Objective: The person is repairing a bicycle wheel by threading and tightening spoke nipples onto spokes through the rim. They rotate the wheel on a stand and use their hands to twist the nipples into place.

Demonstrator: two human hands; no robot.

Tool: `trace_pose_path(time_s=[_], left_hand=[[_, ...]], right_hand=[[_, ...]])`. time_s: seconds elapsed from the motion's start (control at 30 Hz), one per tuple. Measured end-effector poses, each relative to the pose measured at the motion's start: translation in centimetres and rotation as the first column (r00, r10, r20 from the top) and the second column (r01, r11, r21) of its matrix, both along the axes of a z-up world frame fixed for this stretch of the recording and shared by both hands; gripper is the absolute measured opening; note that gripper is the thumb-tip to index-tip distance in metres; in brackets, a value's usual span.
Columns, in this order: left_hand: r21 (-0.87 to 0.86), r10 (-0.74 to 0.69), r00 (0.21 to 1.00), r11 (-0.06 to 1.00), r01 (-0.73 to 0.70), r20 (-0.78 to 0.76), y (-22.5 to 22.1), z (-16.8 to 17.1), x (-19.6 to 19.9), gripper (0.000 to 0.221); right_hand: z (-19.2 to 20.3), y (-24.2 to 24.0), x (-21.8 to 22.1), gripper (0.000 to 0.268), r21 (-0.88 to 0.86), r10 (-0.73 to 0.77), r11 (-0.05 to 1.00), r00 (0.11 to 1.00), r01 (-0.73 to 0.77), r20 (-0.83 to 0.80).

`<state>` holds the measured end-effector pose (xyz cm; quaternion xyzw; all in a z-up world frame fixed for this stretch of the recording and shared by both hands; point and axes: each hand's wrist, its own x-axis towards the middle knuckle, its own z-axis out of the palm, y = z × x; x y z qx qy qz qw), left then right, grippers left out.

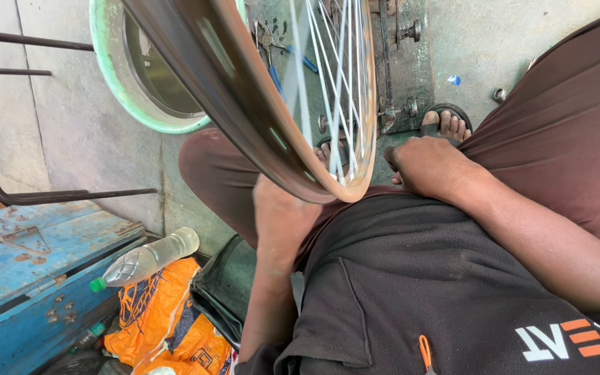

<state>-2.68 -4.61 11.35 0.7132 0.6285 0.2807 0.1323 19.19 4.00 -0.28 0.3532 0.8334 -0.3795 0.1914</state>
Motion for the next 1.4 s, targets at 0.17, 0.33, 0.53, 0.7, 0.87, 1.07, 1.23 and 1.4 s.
trace_pose_path(time_s=[0.17,0.33,0.53,0.7,0.87,1.07,1.23,1.4], left_hand=[[0.097,0.143,0.972,0.982,-0.163,0.187,-0.6,6.0,1.2,0.015],[0.166,0.021,0.970,0.984,-0.063,0.242,-1.9,10.0,2.0,0.014],[0.114,-0.015,0.981,0.993,-0.007,0.192,-3.8,8.3,2.8,0.014],[0.113,-0.050,0.988,0.993,0.033,0.149,-4.3,7.2,3.3,0.015],[0.118,-0.073,0.994,0.991,0.063,0.086,-5.0,7.7,3.2,0.015],[0.167,-0.126,0.992,0.977,0.129,-0.030,-5.1,8.8,2.1,0.016],[0.246,-0.185,0.970,0.944,0.220,-0.156,-3.4,13.9,1.3,0.017],[0.173,0.105,0.935,0.970,-0.171,0.339,-0.7,13.0,1.9,0.051]], right_hand=[[-0.3,0.0,0.0,0.031,0.025,-0.006,1.000,1.000,0.006,-0.019],[-1.0,-0.4,0.1,0.029,0.054,0.000,0.999,0.998,0.003,-0.055],[-1.7,-0.6,0.4,0.025,0.049,-0.019,0.999,0.995,0.024,-0.097],[-1.5,-0.4,0.7,0.026,0.042,-0.014,0.999,0.996,0.017,-0.087],[-1.3,-0.4,0.3,0.025,0.064,-0.013,0.998,0.995,0.020,-0.102],[-1.1,-0.4,0.4,0.025,0.079,-0.001,0.997,0.998,0.006,-0.057],[-0.8,-0.4,0.4,0.025,0.043,-0.034,0.998,0.996,0.038,-0.086],[-0.7,-0.3,0.2,0.023,0.053,-0.005,0.999,0.998,0.009,-0.066]])
